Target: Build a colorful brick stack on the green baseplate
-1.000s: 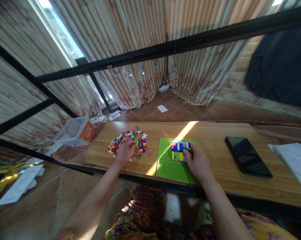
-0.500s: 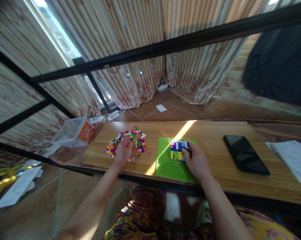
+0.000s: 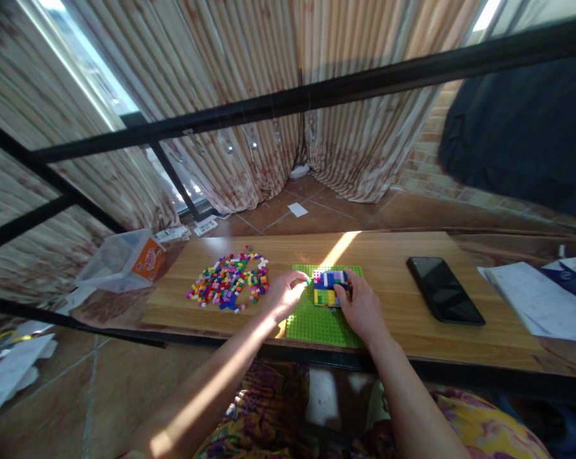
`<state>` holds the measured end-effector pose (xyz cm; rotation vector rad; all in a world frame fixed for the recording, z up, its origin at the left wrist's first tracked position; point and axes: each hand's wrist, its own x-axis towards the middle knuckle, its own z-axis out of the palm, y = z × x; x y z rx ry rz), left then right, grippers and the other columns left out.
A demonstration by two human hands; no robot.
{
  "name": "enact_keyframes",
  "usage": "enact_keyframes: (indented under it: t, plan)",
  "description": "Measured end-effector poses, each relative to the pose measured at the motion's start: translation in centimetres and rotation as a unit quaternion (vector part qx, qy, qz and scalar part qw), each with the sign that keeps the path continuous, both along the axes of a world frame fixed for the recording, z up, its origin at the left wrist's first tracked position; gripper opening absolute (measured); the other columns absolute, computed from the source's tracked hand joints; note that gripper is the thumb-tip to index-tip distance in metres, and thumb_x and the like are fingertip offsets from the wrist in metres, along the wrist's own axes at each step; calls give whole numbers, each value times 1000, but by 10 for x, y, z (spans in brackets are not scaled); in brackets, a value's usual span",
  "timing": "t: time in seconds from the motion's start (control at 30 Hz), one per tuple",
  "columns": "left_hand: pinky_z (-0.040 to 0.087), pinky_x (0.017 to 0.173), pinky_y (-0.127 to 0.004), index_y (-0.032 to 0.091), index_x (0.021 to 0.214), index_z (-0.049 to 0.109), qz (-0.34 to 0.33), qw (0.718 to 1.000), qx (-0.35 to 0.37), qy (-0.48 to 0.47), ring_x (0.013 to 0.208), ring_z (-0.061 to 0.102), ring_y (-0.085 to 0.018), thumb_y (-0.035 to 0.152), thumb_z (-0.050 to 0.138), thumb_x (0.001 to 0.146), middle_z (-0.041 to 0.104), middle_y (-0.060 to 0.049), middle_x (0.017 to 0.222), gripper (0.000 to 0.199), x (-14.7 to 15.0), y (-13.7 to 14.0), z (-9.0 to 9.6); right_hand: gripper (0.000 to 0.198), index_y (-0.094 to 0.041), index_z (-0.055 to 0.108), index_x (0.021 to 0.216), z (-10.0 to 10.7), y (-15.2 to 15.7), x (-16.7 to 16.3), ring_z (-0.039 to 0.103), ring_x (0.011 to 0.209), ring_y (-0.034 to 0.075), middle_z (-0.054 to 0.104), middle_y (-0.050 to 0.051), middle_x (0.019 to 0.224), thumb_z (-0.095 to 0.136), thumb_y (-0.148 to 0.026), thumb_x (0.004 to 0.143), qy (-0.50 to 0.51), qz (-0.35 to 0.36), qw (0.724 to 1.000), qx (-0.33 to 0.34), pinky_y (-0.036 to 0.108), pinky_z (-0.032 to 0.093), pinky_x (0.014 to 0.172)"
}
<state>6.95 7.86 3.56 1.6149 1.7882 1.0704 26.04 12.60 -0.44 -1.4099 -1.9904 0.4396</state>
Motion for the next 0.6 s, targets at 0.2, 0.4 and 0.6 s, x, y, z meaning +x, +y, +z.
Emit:
enact_keyframes:
  t: [0.2, 0.4, 0.6]
  plan:
    - [49, 83, -31, 20, 85, 71, 19, 1000, -5, -1, 90, 62, -19, 15, 61, 78, 69, -5, 92, 13, 21, 17, -7, 48, -15, 55, 126, 2, 0, -1, 63, 101, 29, 66, 16, 115, 47, -44, 88, 9, 4, 1000, -3, 46, 50, 88]
    - [49, 77, -29, 19, 78, 67, 63, 997, -33, 8, 81, 61, -17, 17, 65, 74, 67, -2, 81, 5, 25, 20, -6, 49, -15, 54, 125, 0, 2, 0, 62, 101, 29, 65, 16, 115, 47, -45, 87, 17, 8, 1000, -4, 46, 50, 88]
    - [45, 62, -22, 18, 74, 62, 99, 991, -65, -69, 66, 58, -12, 14, 65, 68, 63, 1, 69, 7, 26, 23, -6, 48, -14, 55, 125, 1, 2, -1, 62, 101, 29, 65, 17, 116, 48, -42, 87, 17, 8, 1000, -10, 45, 50, 88]
